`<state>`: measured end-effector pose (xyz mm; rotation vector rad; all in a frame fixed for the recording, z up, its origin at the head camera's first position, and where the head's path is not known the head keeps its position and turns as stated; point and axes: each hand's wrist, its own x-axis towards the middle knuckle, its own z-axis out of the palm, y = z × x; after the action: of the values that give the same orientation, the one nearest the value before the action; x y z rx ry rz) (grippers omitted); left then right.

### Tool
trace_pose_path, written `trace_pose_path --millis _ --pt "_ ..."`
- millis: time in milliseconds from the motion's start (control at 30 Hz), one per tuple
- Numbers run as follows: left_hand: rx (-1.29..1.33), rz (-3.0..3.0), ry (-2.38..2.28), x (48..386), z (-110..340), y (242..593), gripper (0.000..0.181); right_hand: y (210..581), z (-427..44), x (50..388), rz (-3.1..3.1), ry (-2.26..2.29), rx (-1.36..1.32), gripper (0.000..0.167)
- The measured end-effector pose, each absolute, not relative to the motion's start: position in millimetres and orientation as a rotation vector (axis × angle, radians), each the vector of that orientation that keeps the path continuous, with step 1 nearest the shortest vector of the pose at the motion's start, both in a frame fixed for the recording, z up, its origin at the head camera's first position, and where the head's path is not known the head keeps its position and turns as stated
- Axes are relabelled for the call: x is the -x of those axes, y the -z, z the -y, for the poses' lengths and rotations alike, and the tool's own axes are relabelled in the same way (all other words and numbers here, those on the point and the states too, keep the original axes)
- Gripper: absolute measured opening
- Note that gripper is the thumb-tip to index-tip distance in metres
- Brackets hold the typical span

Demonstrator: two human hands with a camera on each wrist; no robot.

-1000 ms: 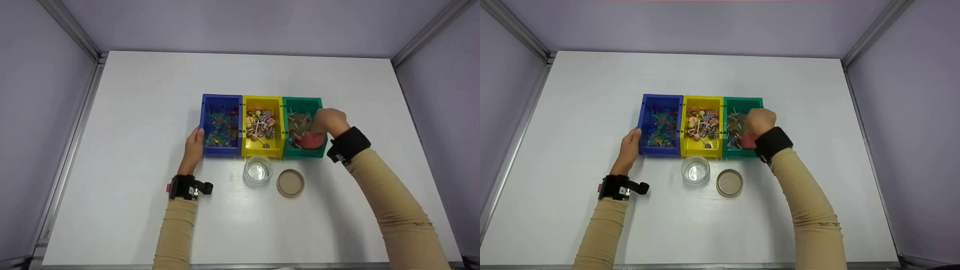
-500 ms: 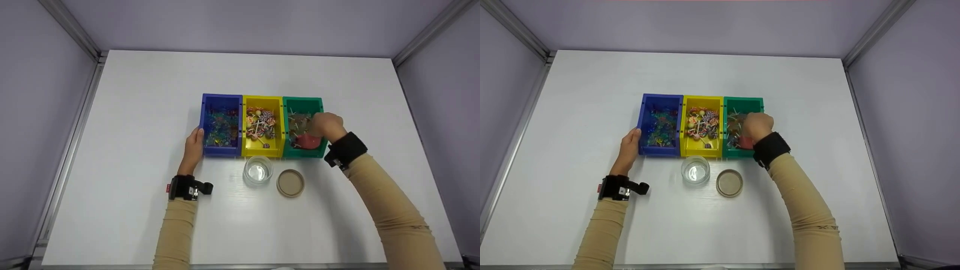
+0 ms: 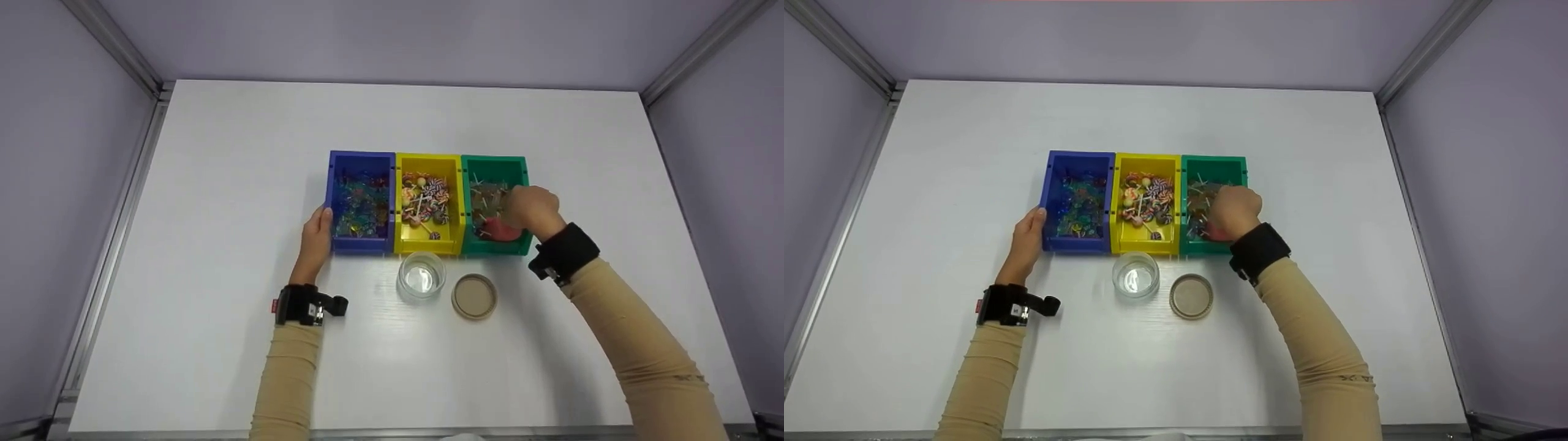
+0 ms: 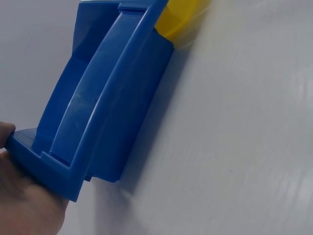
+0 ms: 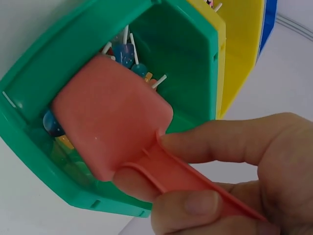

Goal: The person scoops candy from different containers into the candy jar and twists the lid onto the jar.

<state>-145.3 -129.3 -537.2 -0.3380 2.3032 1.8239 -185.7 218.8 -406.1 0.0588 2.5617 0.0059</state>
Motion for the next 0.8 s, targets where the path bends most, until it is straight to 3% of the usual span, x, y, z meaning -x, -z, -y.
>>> trace_pose_path --millis 267,500,800 --pt "0.333 -2.305 -1.821 144 129 537 0.052 409 -217 176 -2.593 -0.002 -0.121 0.024" --pt "0.310 -2.332 -1.857 144 128 537 0.049 415 -216 167 -2.651 -0.044 -0.096 0.056" --pt "0.314 -2.351 -1.838 146 129 539 0.049 424 -216 152 -2.799 -0.007 -0.099 0.045"
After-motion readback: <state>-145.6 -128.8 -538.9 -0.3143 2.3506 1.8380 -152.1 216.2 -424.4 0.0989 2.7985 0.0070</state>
